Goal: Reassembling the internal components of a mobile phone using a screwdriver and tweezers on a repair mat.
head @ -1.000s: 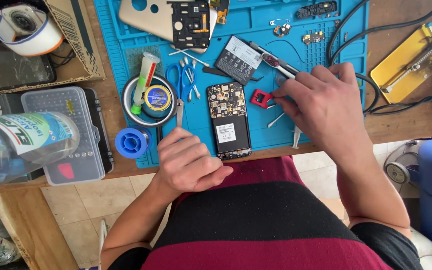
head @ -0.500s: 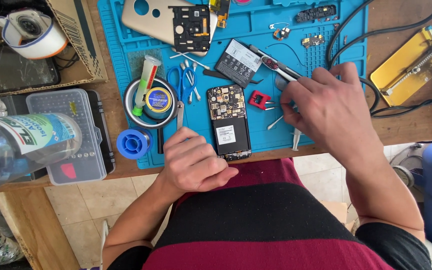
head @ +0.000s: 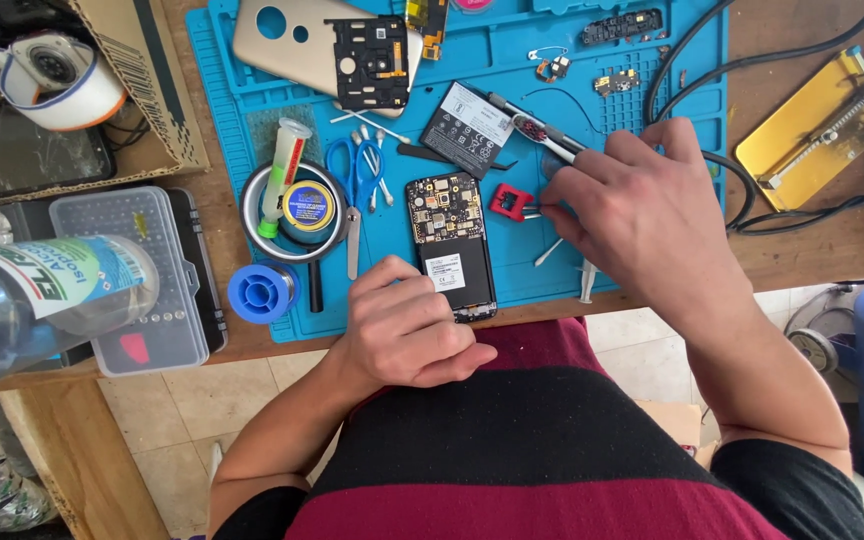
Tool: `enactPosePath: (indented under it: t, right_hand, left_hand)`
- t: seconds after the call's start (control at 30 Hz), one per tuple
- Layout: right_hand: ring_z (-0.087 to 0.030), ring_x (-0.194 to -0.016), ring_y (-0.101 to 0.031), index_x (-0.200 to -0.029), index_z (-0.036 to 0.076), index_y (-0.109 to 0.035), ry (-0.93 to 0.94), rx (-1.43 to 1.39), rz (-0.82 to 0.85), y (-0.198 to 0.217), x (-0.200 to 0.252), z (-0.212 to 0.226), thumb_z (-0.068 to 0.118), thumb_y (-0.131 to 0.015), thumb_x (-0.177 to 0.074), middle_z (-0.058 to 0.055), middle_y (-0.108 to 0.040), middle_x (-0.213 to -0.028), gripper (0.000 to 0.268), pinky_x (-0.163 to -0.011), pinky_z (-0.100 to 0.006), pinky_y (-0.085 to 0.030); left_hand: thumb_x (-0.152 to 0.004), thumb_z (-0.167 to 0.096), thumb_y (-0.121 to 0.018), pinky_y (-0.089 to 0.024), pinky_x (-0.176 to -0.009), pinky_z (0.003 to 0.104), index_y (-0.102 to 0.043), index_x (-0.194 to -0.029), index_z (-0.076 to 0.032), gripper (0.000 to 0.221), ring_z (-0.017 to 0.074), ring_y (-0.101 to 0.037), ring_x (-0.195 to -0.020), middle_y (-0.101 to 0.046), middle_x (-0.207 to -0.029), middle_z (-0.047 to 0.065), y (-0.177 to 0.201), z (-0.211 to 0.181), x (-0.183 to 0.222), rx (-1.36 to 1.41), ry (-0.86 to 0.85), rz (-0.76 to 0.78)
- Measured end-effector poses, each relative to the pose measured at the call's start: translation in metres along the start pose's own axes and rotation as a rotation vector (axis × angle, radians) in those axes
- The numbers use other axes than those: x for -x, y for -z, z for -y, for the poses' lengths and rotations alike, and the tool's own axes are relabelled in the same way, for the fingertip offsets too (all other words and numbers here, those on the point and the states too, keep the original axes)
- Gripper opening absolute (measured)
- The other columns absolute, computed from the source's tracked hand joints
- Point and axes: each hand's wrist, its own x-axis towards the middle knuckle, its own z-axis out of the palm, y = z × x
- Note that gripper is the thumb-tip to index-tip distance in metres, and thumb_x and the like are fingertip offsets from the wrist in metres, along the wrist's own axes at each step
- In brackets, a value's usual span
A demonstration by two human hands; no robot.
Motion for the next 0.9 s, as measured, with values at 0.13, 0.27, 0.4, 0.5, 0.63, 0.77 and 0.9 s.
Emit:
enactPosePath:
  t: [0.13, 0.27, 0.4, 0.5, 0.63, 0.77, 0.9]
  right_hand:
    - [-0.022, -0.091, -0.065, -0.096, 0.026, -0.068, 0.033, 0.098, -0.033, 0.002, -0.006, 0.007, 0.033, -0.08, -0.122, 0.008, -0.065, -0.085, 0.029, -0.096, -0.041, -0.048]
    - [-0.022, -0.089, -0.067, -0.094, 0.024, -0.064, 0.063, 0.119, 0.0, -0.002, -0.009, 0.006, 0.032, -0.076, -0.118, 0.007, -0.065, -0.084, 0.028, -0.093, -0.041, -0.048]
    - [-0.023, -0.087, -0.067, -0.091, 0.023, -0.061, 0.088, 0.118, 0.019, -0.003, -0.012, 0.004, 0.031, -0.072, -0.116, 0.005, -0.065, -0.081, 0.028, -0.089, -0.042, -0.044]
    - [-0.022, -0.089, -0.069, -0.094, 0.026, -0.066, 0.085, 0.148, 0.086, 0.002, -0.012, 0.001, 0.036, -0.072, -0.111, 0.008, -0.068, -0.084, 0.021, -0.093, -0.042, -0.047]
    - [-0.023, -0.087, -0.07, -0.099, 0.028, -0.069, 0.045, 0.119, 0.124, -0.005, -0.01, -0.001, 0.046, -0.073, -0.109, 0.009, -0.072, -0.086, 0.021, -0.087, -0.043, -0.046]
    - [-0.023, -0.079, -0.071, -0.086, 0.025, -0.066, 0.046, 0.12, 0.152, -0.014, -0.016, 0.001, 0.038, -0.07, -0.102, 0.008, -0.074, -0.078, 0.021, -0.081, -0.042, -0.045]
    - [-0.024, -0.074, -0.068, -0.082, 0.021, -0.06, 0.105, 0.116, 0.155, -0.012, -0.019, 0.001, 0.034, -0.067, -0.102, 0.004, -0.068, -0.07, 0.025, -0.083, -0.042, -0.043]
  left_hand:
    - [-0.114, -0.04, -0.076, -0.044, -0.069, 0.035, -0.065, -0.08, -0.019, 0.041, 0.0153, -0.06, -0.062, -0.06, -0.071, -0.003, 0.0, -0.001, -0.003, 0.016, 0.009, -0.005]
    - [-0.113, -0.038, -0.078, -0.043, -0.069, 0.035, -0.065, -0.08, -0.018, 0.04, 0.0156, -0.059, -0.061, -0.059, -0.071, -0.003, -0.001, -0.001, -0.005, 0.036, 0.006, -0.015]
    - [-0.114, -0.039, -0.077, -0.043, -0.067, 0.036, -0.064, -0.081, -0.018, 0.041, 0.0158, -0.059, -0.061, -0.059, -0.071, -0.002, -0.002, -0.001, -0.004, 0.04, 0.005, -0.02]
    - [-0.113, -0.038, -0.077, -0.043, -0.07, 0.036, -0.066, -0.081, -0.018, 0.04, 0.0165, -0.06, -0.062, -0.059, -0.072, -0.002, -0.001, -0.001, -0.005, 0.06, 0.02, -0.012]
    - [-0.114, -0.038, -0.077, -0.043, -0.069, 0.036, -0.065, -0.081, -0.018, 0.04, 0.0163, -0.06, -0.062, -0.06, -0.071, -0.002, -0.003, 0.0, -0.003, 0.061, 0.013, -0.019]
    - [-0.113, -0.039, -0.077, -0.044, -0.07, 0.035, -0.066, -0.082, -0.018, 0.039, 0.016, -0.063, -0.063, -0.061, -0.071, -0.002, -0.003, 0.001, -0.003, 0.045, 0.005, -0.015]
    - [-0.113, -0.038, -0.077, -0.043, -0.07, 0.036, -0.065, -0.082, -0.018, 0.039, 0.0162, -0.062, -0.062, -0.06, -0.072, -0.002, -0.002, 0.001, -0.004, 0.053, 0.003, -0.019]
